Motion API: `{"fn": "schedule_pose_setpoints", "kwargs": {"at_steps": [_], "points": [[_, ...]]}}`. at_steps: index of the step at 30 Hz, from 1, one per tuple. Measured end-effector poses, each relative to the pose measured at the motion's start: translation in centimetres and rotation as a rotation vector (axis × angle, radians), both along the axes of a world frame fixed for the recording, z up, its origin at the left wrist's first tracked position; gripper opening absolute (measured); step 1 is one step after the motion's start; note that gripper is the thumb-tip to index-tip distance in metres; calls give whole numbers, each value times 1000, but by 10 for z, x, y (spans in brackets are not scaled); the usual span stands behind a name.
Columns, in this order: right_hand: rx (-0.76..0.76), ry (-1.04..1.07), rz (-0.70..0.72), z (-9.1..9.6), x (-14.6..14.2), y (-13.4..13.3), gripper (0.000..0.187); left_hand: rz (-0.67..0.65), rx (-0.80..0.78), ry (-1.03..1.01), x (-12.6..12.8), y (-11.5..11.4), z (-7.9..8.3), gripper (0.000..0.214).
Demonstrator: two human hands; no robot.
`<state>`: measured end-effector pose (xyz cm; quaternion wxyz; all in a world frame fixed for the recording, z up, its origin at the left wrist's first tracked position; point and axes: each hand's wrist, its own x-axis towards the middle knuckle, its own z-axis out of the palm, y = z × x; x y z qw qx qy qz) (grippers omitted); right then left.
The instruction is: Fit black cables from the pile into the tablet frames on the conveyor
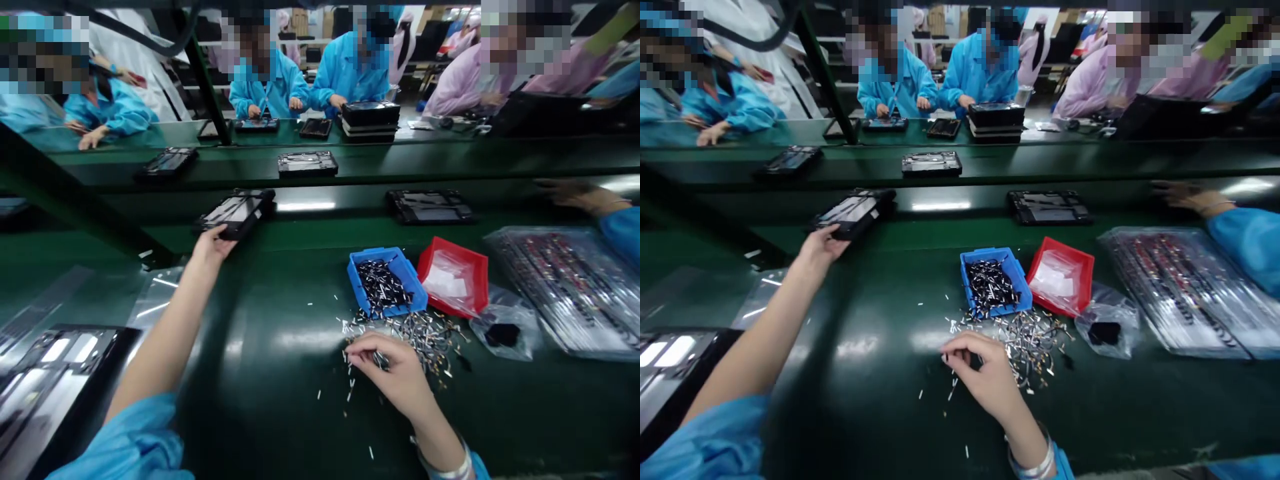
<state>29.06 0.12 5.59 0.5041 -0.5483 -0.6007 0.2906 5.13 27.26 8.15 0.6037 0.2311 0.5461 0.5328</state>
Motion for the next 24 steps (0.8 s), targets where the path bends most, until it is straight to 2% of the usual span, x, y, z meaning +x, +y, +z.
{"fn": "schedule_pose_setpoints", "kwargs": {"at_steps": [3, 7, 10, 13, 15, 17, 19, 20, 21, 24], "points": [[49, 33, -62, 0, 1, -4, 5, 18, -16, -54, 16, -74, -11, 12], [5, 89, -132, -3, 2, -7, 3, -21, -63, -100, 12, -195, -35, 11], [-92, 133, -123, -8, -1, -6, 9, -138, -150, -198, 4, -272, -52, 24], [-205, 187, -78, -11, -12, -3, 11, -346, -287, -318, -1, -320, -61, 27], [-279, 194, -26, -10, -24, 1, 11, -614, -372, -423, -6, -333, -60, 32], [-339, 198, 30, -8, -39, 6, 12, -928, -378, -475, -16, -333, -56, 35], [-390, 218, 77, -8, -57, 14, 14, -1150, -215, -331, -30, -323, -50, 30], [-414, 228, 99, -9, -66, 19, 15, -1161, -57, -173, -38, -316, -48, 27], [-441, 232, 121, -10, -74, 24, 16, -1090, 131, 26, -46, -308, -47, 24], [-513, 197, 188, -19, -96, 40, 22, -654, 638, 669, -65, -283, -53, 16]]}}
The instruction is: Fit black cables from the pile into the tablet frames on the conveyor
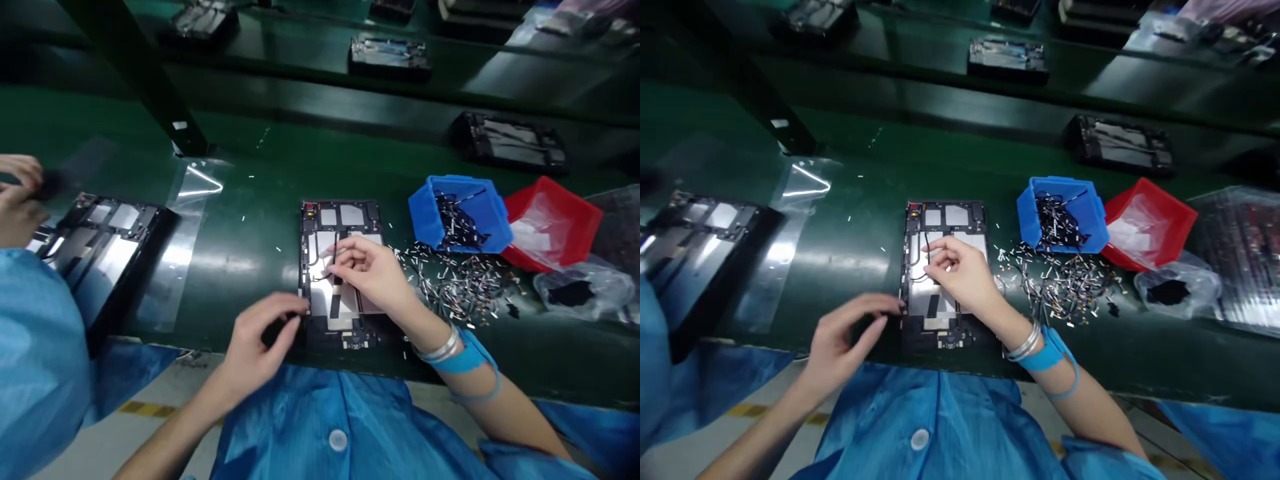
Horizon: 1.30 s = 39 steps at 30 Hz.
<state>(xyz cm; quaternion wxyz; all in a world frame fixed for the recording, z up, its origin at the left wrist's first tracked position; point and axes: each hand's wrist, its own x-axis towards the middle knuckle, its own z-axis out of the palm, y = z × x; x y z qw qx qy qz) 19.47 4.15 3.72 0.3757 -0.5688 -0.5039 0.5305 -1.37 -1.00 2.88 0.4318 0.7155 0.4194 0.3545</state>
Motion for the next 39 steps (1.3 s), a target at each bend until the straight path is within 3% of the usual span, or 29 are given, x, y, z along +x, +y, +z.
{"fn": "schedule_pose_setpoints", "kwargs": {"at_steps": [1, 3, 7, 15, 30, 34, 39], "points": [[-8, -17, 21, -3, -5, 4, 23, 84, 181, 97, -4, 7, -4, 18], [-4, -65, 40, -8, -12, 11, 23, 121, 414, 306, -9, 18, -14, 26], [27, -201, 58, -9, -15, 16, 24, 22, 570, 569, -9, 26, -27, 40], [14, -289, 194, -2, -14, 22, 28, -35, 632, 641, -6, 27, -28, 40], [133, -375, 100, -5, -19, 12, 27, 38, 724, 793, -2, 25, -23, 41], [212, -527, 119, -1, -13, 10, 26, 8, 731, 781, -3, 25, -24, 42], [425, -830, 67, 9, 2, 0, 30, -25, 670, 800, -2, 26, -21, 43]]}}
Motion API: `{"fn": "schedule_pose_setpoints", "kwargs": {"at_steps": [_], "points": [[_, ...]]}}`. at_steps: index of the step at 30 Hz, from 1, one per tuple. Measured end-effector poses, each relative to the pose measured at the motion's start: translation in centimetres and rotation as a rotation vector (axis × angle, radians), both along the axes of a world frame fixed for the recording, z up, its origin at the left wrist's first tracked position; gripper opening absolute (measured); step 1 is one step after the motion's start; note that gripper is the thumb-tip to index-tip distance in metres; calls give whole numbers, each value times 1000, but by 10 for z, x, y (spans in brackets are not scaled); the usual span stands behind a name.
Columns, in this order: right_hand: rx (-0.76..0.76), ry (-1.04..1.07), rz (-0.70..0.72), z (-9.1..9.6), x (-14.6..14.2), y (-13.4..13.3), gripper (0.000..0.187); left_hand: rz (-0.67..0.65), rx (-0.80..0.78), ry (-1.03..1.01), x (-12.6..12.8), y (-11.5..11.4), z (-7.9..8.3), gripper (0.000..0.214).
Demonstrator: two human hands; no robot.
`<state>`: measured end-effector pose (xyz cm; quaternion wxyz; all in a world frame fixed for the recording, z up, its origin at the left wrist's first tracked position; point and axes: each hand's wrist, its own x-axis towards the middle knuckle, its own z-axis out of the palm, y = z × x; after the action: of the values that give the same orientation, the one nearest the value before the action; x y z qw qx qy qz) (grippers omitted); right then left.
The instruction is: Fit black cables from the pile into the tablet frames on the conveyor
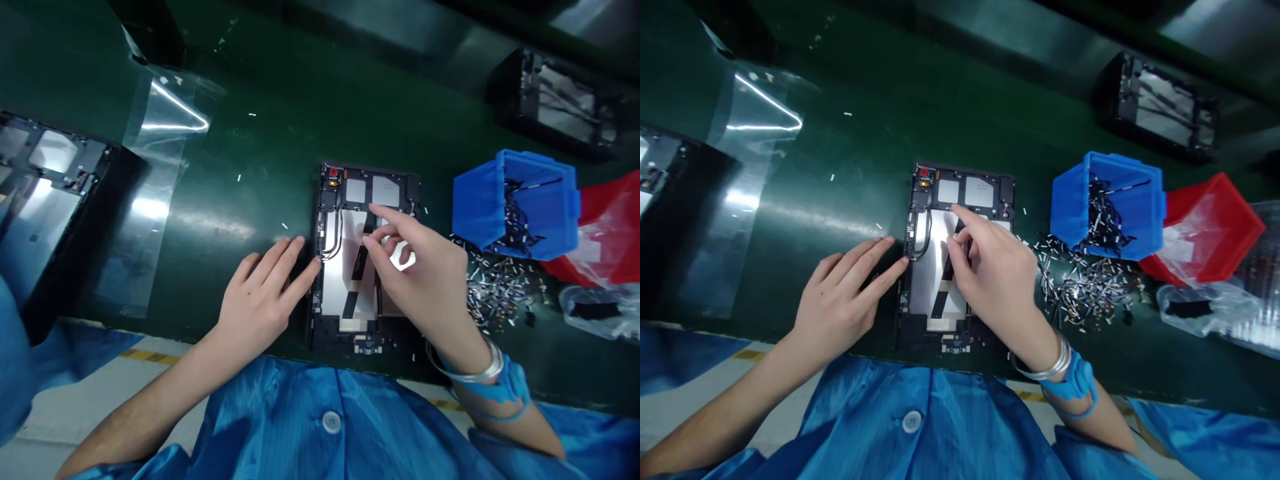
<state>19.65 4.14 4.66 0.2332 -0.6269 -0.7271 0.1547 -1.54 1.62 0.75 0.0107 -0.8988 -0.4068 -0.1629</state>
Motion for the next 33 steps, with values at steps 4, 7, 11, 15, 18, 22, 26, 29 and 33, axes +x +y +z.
{"fn": "schedule_pose_setpoints", "kwargs": {"at_steps": [4, 7, 11, 15, 18, 22, 26, 29, 33], "points": [[117, -125, 190, 1, 5, -12, 22, -14, -17, -34, 6, 1, 2, 40], [162, -182, 311, -3, 4, -17, 22, -38, -82, -23, 8, 1, 1, 47], [232, -289, 363, -10, 4, -16, 23, -22, -118, -20, 7, 1, -3, 48], [279, -383, 391, -15, 5, -13, 25, -13, -113, -9, 5, 2, -4, 48], [313, -465, 398, -18, 6, -11, 26, -10, -103, 3, 6, 2, -4, 47], [273, -539, 378, -24, 5, -2, 33, -9, -101, 1, 7, 2, -5, 47], [170, -506, 293, -24, 2, 13, 36, -20, -103, -11, 6, 4, -6, 47], [196, -485, 250, -14, 9, 10, 35, -30, -139, -47, 3, 4, -5, 50], [264, -433, 73, 0, 35, -31, 40, 57, -220, -245, 0, -9, 0, 61]]}}
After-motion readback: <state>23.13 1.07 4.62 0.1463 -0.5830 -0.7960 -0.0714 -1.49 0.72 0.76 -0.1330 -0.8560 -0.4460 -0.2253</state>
